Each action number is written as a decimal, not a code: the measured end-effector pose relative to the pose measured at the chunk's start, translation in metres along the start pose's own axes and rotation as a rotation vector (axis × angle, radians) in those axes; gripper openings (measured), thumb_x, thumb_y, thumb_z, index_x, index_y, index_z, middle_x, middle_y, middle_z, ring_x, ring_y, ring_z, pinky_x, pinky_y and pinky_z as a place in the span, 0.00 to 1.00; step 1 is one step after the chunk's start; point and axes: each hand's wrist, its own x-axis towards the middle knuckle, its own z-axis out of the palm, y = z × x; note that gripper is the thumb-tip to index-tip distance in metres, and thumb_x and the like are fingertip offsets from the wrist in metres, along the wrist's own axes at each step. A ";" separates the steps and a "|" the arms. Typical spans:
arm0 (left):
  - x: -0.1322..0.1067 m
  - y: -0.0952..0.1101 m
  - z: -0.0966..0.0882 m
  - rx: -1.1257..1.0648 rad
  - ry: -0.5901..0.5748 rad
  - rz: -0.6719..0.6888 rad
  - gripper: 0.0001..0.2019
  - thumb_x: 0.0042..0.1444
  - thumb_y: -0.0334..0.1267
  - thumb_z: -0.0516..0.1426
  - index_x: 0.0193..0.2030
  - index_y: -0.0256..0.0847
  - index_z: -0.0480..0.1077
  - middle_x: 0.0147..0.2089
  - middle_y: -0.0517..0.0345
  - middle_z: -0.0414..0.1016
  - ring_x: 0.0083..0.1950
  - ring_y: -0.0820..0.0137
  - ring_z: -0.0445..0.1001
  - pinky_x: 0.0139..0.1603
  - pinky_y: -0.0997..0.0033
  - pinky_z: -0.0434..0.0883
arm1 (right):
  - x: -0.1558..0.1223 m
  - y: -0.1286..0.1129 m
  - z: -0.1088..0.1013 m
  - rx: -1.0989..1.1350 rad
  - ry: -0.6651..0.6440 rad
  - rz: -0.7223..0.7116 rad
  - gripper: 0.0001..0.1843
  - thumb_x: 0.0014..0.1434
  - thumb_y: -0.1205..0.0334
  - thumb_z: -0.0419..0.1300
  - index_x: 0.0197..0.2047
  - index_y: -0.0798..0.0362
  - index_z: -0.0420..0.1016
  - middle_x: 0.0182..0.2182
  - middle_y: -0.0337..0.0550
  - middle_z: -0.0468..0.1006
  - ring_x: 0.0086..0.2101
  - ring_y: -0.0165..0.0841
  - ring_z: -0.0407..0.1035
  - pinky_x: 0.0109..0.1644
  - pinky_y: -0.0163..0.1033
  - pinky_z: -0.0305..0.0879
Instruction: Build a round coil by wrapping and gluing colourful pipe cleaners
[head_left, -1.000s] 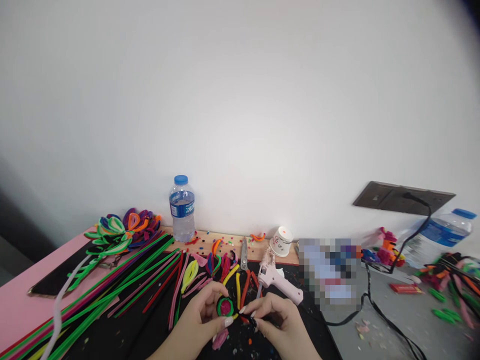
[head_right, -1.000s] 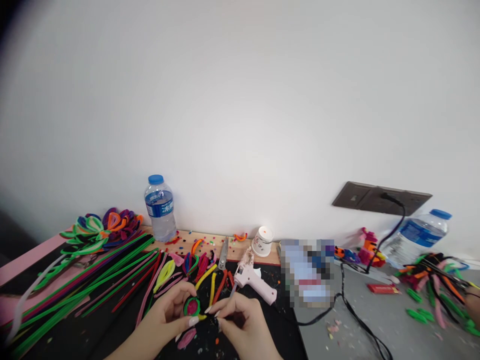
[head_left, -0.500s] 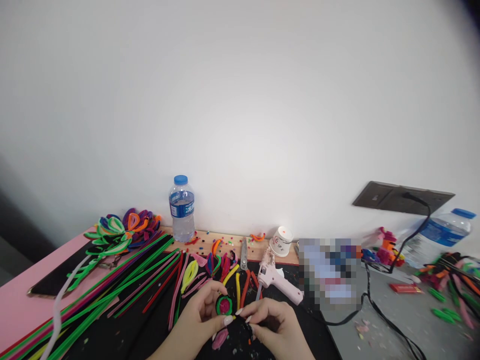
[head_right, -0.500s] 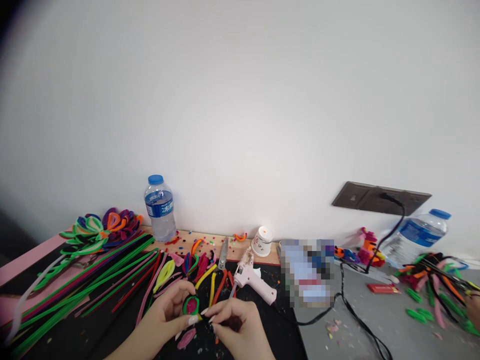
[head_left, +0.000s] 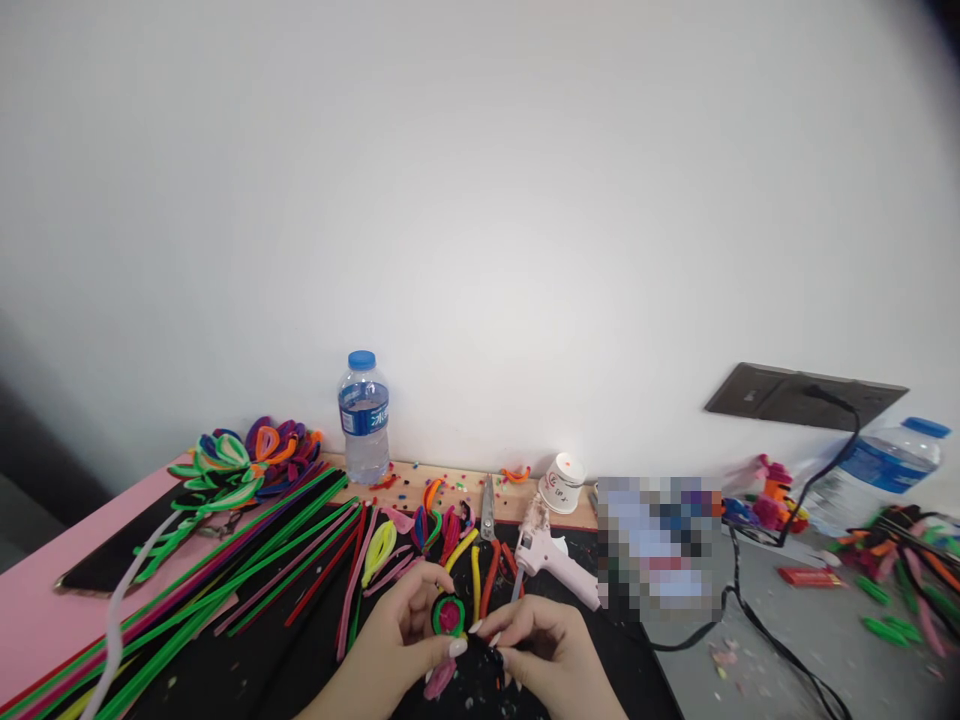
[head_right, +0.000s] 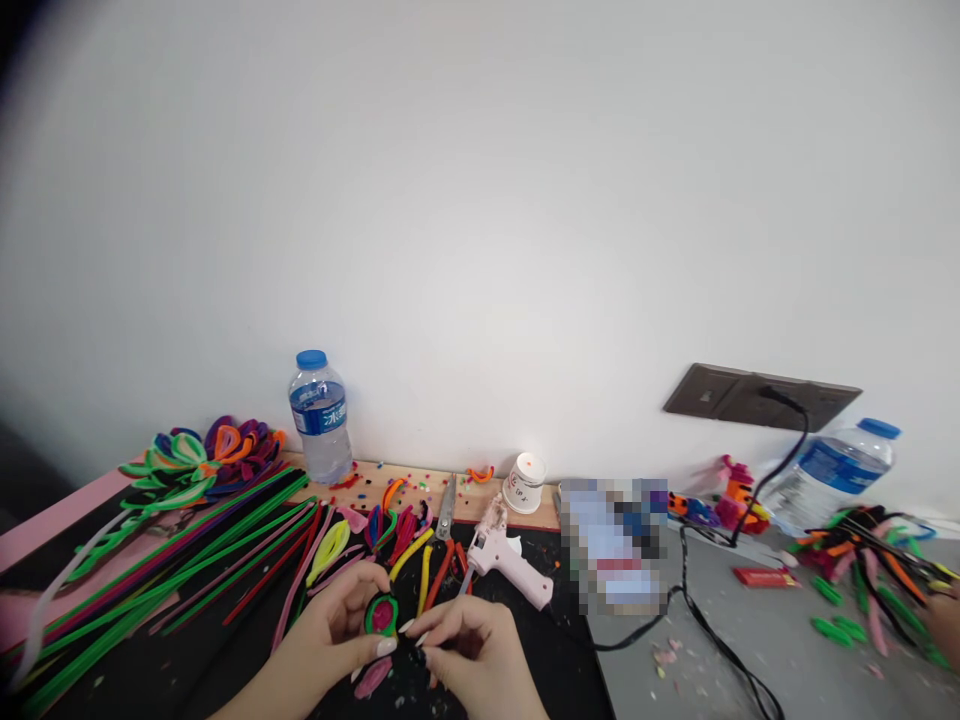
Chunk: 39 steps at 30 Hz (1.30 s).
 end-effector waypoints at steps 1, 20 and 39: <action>0.000 0.000 0.000 -0.002 0.001 0.000 0.17 0.44 0.37 0.66 0.38 0.44 0.63 0.27 0.68 0.65 0.26 0.76 0.62 0.27 0.76 0.58 | 0.000 0.000 0.000 0.010 0.005 0.012 0.12 0.41 0.62 0.73 0.21 0.56 0.74 0.30 0.47 0.84 0.25 0.30 0.74 0.25 0.30 0.68; -0.003 0.002 0.002 -0.023 -0.005 -0.013 0.17 0.43 0.35 0.66 0.37 0.42 0.63 0.27 0.69 0.66 0.27 0.77 0.63 0.26 0.78 0.58 | 0.002 0.002 0.003 0.071 0.000 0.044 0.19 0.43 0.55 0.72 0.23 0.57 0.67 0.29 0.47 0.82 0.17 0.22 0.67 0.21 0.28 0.63; -0.003 0.002 0.001 0.019 0.005 -0.059 0.21 0.42 0.31 0.64 0.45 0.44 0.66 0.29 0.66 0.68 0.29 0.73 0.65 0.30 0.74 0.60 | 0.002 0.002 0.001 0.068 -0.012 0.040 0.19 0.44 0.54 0.72 0.24 0.56 0.67 0.28 0.45 0.82 0.16 0.20 0.65 0.21 0.27 0.63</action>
